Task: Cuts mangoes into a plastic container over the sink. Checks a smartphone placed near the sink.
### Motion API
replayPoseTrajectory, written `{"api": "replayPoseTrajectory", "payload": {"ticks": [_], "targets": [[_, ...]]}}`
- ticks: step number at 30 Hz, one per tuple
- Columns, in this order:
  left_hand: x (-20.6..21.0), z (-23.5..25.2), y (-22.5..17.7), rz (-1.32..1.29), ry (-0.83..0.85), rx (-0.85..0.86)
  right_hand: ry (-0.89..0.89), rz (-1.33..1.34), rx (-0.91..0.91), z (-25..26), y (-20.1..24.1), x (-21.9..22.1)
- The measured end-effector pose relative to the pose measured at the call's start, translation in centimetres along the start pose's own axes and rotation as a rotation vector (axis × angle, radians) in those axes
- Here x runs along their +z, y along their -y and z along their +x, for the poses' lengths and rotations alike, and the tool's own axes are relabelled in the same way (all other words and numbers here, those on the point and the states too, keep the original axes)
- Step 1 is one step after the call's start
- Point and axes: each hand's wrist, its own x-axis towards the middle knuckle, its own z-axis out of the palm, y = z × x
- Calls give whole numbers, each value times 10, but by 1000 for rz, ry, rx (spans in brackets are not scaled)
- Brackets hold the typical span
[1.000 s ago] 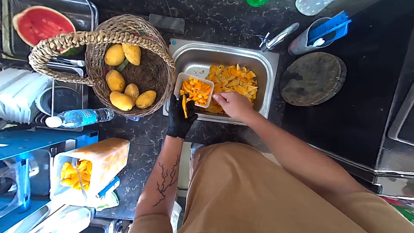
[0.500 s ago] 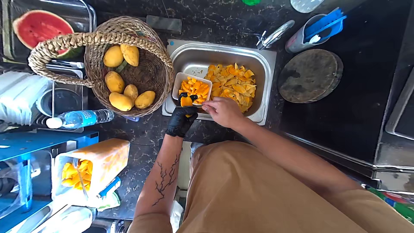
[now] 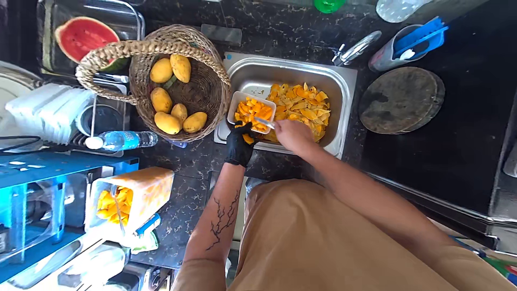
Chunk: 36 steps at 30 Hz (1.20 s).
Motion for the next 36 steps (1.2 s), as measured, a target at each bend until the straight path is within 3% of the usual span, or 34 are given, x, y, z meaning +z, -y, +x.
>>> {"api": "replayPoseTrajectory", "payload": {"ticks": [4, 8, 10, 12, 15, 17, 19, 22, 26, 30, 32, 33, 36], "targets": [[8, -1, 4, 121, 48, 18, 252, 236, 147, 19, -80, 4], [31, -24, -1, 78, 532, -14, 273, 314, 269, -14, -141, 5], [33, -20, -7, 401, 649, 132, 258, 381, 349, -41, -158, 14], [29, -13, -28, 814, 449, 344, 257, 483, 385, -64, -163, 20], [-24, 7, -83, 1346, 33, 612, 220, 550, 372, -85, -166, 28], [-57, 14, -132, 1598, -275, 572, 191, 570, 366, -93, -166, 29], [-83, 24, -168, 1781, -460, 424, 171, 580, 359, -96, -165, 32], [-112, 48, -191, 1974, -508, 256, 186, 538, 305, -91, -152, 32], [-114, 87, -193, 2171, -442, 206, 141, 440, 168, -90, -139, 25], [-117, 90, -220, 2145, -269, 155, 143, 446, -11, -93, -133, 13], [-116, 67, -228, 1991, -132, 242, 110, 467, 7, -99, -134, 7], [-118, 43, -226, 1775, -91, 335, 96, 454, 11, -100, -130, 6], [-110, -19, -185, 805, -5, 530, 117, 325, -33, -93, -99, -7]]}}
